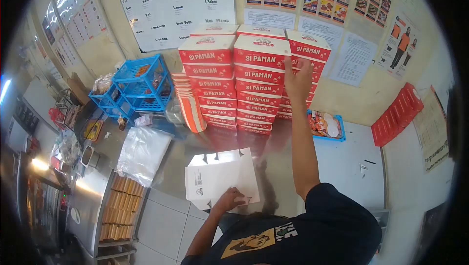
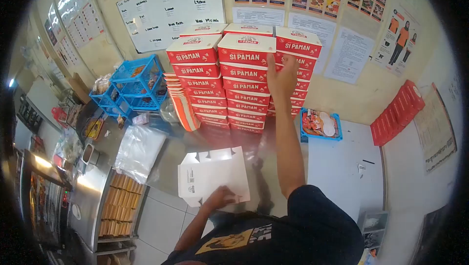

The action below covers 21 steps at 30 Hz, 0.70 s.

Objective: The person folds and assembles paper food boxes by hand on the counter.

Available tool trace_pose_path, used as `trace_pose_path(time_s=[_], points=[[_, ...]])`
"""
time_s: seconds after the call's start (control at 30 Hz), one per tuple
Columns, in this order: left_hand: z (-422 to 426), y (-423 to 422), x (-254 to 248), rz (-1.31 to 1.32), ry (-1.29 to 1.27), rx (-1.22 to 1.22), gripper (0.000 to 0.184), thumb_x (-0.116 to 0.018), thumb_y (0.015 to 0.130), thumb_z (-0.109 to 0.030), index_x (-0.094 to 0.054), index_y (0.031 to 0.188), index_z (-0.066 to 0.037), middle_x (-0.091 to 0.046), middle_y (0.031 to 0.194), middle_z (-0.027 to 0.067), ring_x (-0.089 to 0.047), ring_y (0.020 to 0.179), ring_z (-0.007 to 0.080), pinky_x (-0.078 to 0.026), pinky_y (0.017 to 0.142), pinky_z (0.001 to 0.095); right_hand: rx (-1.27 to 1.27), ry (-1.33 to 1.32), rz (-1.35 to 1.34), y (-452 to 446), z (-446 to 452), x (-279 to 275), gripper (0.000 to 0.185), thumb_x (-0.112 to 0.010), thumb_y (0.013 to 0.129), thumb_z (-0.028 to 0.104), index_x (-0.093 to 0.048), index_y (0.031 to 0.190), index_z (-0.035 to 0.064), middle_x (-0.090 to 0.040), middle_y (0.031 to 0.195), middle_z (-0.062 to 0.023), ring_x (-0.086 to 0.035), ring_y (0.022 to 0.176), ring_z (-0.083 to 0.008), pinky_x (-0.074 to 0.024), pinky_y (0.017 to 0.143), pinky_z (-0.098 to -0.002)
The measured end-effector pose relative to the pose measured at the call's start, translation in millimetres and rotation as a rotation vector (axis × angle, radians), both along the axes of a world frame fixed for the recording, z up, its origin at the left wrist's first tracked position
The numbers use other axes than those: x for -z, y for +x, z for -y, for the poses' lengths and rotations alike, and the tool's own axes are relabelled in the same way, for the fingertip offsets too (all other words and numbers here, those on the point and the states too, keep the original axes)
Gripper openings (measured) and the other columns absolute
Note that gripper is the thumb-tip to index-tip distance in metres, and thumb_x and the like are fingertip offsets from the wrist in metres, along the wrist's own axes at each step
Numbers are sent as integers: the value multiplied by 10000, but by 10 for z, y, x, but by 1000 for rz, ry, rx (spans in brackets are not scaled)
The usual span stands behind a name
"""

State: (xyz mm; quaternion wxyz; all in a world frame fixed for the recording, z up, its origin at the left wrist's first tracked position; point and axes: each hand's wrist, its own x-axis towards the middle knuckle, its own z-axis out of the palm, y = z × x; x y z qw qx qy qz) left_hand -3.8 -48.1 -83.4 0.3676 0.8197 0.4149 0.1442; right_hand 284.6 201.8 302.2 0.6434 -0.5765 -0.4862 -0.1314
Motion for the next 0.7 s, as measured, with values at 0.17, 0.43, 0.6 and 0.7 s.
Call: trace_pose_path(time_s=[0.17,0.43,0.6,0.7], points=[[59,-84,-456,-51,71,-26,407,-788,792,-338,-734,1132,-120,-627,1172,118,-543,1155,337,-427,1042,439,-462,-369,22,-166,914,1207,197,-662,931,221,-601,997,46,-597,850,-89,-578,786,-223,-447,694,-360],[20,-138,-357,-198,332,225,122,-601,876,-131,-681,925,-52,-656,996,139,-599,1054,332,-479,948,423,-1069,-1208,599,-135,2560,3124,690,-809,784,419,-576,1356,110,-480,1352,-185,-554,1150,-355,-457,1020,-468],[-31,-119,-42,-279,260,-201,163,-513,940,-171,-626,924,-55,-671,903,188,-649,885,390,-513,776,507,-987,-1230,593,-193,2715,3233,407,-705,881,313,-668,1246,136,-522,1366,-127,-549,1183,-371,-468,1010,-450],[-155,-154,-248,-264,154,-313,252,-520,989,-285,-628,931,-65,-687,879,199,-656,867,404,-510,786,523,-1003,-937,403,-131,2644,3561,209,-588,911,193,-692,1071,108,-629,1074,-136,-594,1042,-354,-493,922,-453]])
